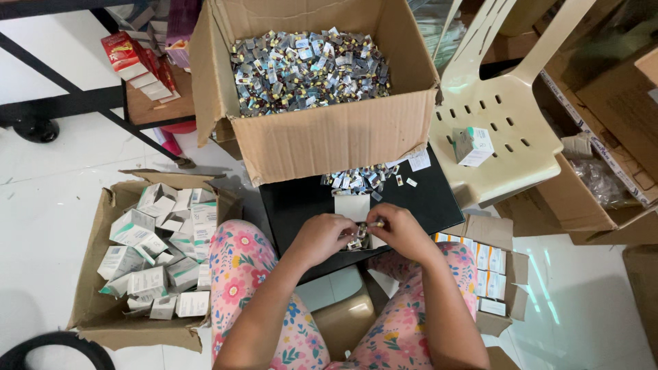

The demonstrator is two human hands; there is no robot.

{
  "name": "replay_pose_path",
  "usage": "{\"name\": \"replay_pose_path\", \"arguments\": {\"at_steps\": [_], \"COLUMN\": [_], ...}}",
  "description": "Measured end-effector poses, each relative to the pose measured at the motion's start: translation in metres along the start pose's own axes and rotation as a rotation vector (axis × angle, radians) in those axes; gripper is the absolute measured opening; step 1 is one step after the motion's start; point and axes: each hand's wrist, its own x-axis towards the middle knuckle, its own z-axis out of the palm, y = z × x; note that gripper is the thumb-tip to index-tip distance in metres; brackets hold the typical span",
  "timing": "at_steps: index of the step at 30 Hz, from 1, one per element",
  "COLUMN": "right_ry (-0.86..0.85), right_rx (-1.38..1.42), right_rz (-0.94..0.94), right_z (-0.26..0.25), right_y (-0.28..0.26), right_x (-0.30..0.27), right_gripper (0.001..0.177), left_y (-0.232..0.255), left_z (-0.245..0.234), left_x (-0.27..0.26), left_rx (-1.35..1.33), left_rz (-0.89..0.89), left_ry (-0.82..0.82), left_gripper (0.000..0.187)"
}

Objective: The person sits on the floor and repeatedly picks small wrapped items from a large cardboard box, placing them into small white boxes. The person closes the filled boxes and sets them aside.

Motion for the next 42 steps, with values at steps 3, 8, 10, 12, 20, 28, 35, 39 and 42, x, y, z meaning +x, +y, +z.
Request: {"name": "replay_pose_path", "arguments": {"at_steps": [3,8,10,12,20,28,35,39,42], "right_ry": [-0.199,-0.109,-0.129,-0.188,-0.151,0.131,0.175,0.236,0.264], "right_rx": [0.032,0.154,0.229,0.293,0.239,-0.635,-0.873,-0.506,-0.241], "right_rz": [0.052,0.092,0.116,0.081,0.149,-0.292,-0.330,-0.333,-0.180], "right_z": [-0.004,-0.006,-0.005,-0.002,-0.002,0.023,0.035,0.018,-0.004], "right_y": [-0.003,0.009,0.016,0.020,0.007,-0.005,-0.002,-0.005,0.004], "right_x": [-0.003,0.000,0.003,0.005,0.007,0.011,0.015,0.003,0.003], "right_gripper": [0.016,0.014,0.014,0.015,0.023,0.005,0.004,0.008,0.008], "left_y": [-0.006,-0.036,-0.052,-0.068,-0.091,-0.094,-0.099,-0.108,-0.114], "left_z": [-0.002,0.002,0.005,0.007,0.019,0.023,0.027,0.028,0.035], "left_x": [0.001,0.006,0.009,0.013,0.017,0.020,0.019,0.018,0.021], "left_rx": [-0.009,-0.304,-0.396,-0.348,-0.268,-0.241,-0.221,-0.199,-0.186], "left_rz": [-0.001,-0.157,-0.206,-0.260,-0.270,-0.287,-0.296,-0.282,-0.273], "left_ry": [-0.029,0.203,0.377,0.416,0.400,0.366,0.361,0.387,0.427], "left_gripper": [0.019,0.020,0.018,0.016,0.016,0.016,0.017,0.018,0.017]}}
